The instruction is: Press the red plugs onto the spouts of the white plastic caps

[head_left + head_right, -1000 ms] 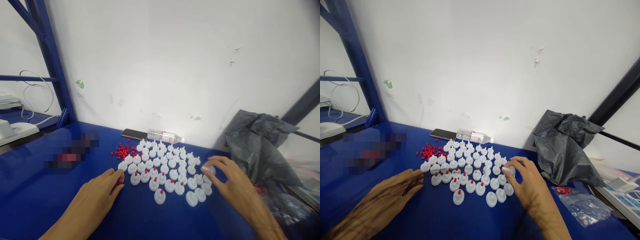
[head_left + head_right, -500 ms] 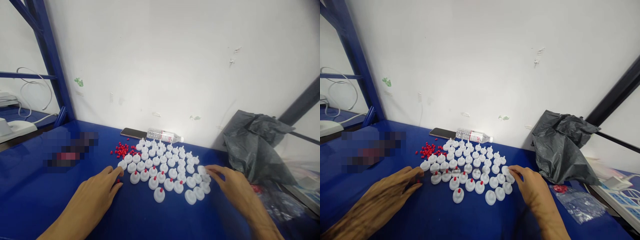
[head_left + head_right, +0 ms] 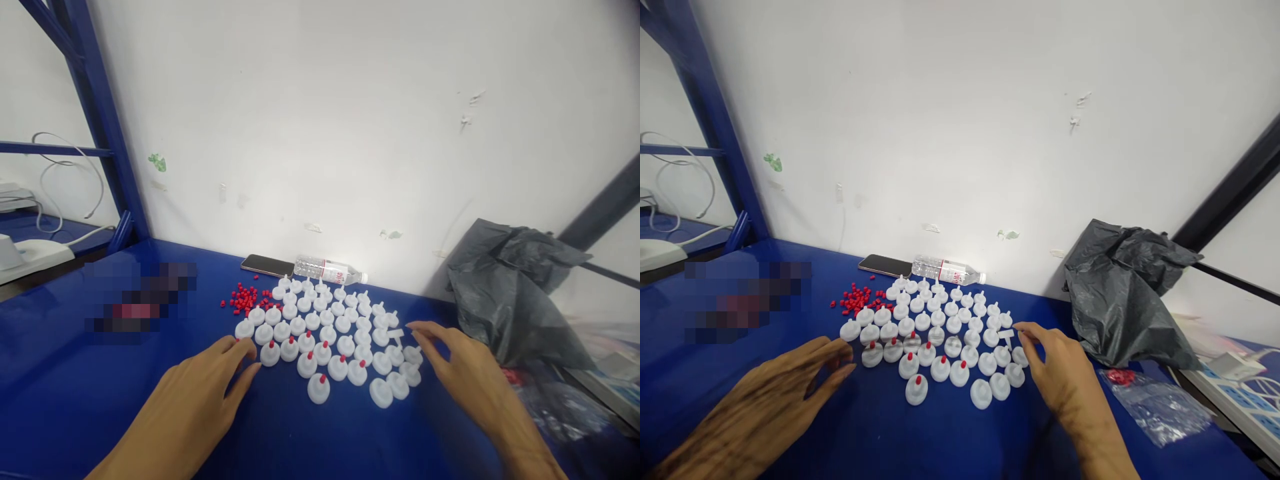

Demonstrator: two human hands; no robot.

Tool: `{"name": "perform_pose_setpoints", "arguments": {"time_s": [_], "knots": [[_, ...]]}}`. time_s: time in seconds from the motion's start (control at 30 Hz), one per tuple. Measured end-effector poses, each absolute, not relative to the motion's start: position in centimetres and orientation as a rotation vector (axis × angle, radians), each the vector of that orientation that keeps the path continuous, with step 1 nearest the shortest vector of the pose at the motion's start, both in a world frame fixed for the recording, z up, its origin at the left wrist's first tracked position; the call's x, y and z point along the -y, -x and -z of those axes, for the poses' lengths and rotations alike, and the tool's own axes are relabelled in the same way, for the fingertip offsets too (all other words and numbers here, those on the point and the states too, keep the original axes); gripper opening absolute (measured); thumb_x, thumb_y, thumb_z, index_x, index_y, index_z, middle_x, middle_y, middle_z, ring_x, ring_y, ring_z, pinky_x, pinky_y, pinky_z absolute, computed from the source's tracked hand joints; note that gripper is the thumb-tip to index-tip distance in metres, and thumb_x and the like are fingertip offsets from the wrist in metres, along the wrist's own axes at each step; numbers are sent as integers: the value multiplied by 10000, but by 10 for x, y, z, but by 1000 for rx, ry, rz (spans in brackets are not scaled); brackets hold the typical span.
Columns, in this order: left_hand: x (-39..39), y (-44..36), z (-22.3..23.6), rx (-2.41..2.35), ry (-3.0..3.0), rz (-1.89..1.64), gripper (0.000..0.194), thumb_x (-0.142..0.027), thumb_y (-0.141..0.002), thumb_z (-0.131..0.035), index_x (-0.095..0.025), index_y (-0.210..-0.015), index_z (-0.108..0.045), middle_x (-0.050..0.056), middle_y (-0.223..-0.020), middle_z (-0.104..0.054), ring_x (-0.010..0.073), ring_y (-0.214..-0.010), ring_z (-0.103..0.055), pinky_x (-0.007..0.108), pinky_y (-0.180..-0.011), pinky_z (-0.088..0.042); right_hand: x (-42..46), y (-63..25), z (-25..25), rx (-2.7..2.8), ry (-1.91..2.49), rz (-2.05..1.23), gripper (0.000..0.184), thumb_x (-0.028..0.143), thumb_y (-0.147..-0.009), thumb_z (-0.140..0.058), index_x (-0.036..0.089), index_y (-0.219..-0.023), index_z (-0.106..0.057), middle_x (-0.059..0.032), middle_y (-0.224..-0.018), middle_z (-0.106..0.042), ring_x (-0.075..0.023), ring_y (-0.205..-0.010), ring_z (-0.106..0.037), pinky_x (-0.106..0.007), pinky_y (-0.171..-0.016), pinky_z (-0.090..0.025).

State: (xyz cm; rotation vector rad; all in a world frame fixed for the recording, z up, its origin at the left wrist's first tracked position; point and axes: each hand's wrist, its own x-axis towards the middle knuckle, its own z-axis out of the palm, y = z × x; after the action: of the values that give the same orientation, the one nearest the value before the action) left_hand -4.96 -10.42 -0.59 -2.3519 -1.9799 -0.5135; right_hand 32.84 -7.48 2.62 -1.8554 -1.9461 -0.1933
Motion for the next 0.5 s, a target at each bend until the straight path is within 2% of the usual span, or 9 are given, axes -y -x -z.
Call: {"name": "perform_pose_setpoints", "arguments": {"time_s": [0.17, 0.27, 0.37, 0.43, 0.5], "knots": [[111, 26, 24, 1702, 2517, 752, 421, -347, -1013, -326, -330, -1227, -688, 47, -1146, -765, 240, -819, -764, 336, -670, -624, 79, -306, -34, 2021, 1644, 191, 303, 357, -934, -479, 282, -988, -767, -14, -907, -813, -239, -837, -774, -387, -810, -628], [120, 3, 32, 1614, 2645, 688, 451, -329, -992, -379, -382, -1393, -579, 52, -1157, -761, 223, -706, -754, 323, -625, -631, 82, -287, -41, 2056, 1541, 175, 289, 347, -949, -482, 300, -989, -765, 7, -932, -814, -222, -857, -770, -373, -836, -625], [125, -14, 39, 1574, 2709, 548, 549, -285, -934, -478, -398, -1471, -498, 66, -1114, -769, 230, -620, -736, 345, -602, -636, 87, -267, -48, 2073, 1470, 145, 266, 349, -955, -506, 314, -1001, -765, 20, -946, -811, -214, -878, -766, -373, -854, -630], [125, -19, 43, 1586, 2703, 537, 534, -250, -915, -499, -404, -1425, -539, 63, -1114, -768, 229, -629, -741, 343, -609, -636, 91, -257, -50, 2078, 1428, 94, 255, 347, -958, -520, 327, -1019, -767, 32, -966, -812, -205, -899, -765, -365, -878, -634], [123, -19, 47, 1622, 2704, 610, 434, -237, -900, -523, -406, -1286, -629, 38, -1102, -769, 215, -644, -743, 319, -619, -630, 97, -250, -48, 2112, 1403, 7, 238, 359, -960, -544, 354, -1044, -767, 52, -988, -813, -193, -921, -768, -348, -915, -630]]}}
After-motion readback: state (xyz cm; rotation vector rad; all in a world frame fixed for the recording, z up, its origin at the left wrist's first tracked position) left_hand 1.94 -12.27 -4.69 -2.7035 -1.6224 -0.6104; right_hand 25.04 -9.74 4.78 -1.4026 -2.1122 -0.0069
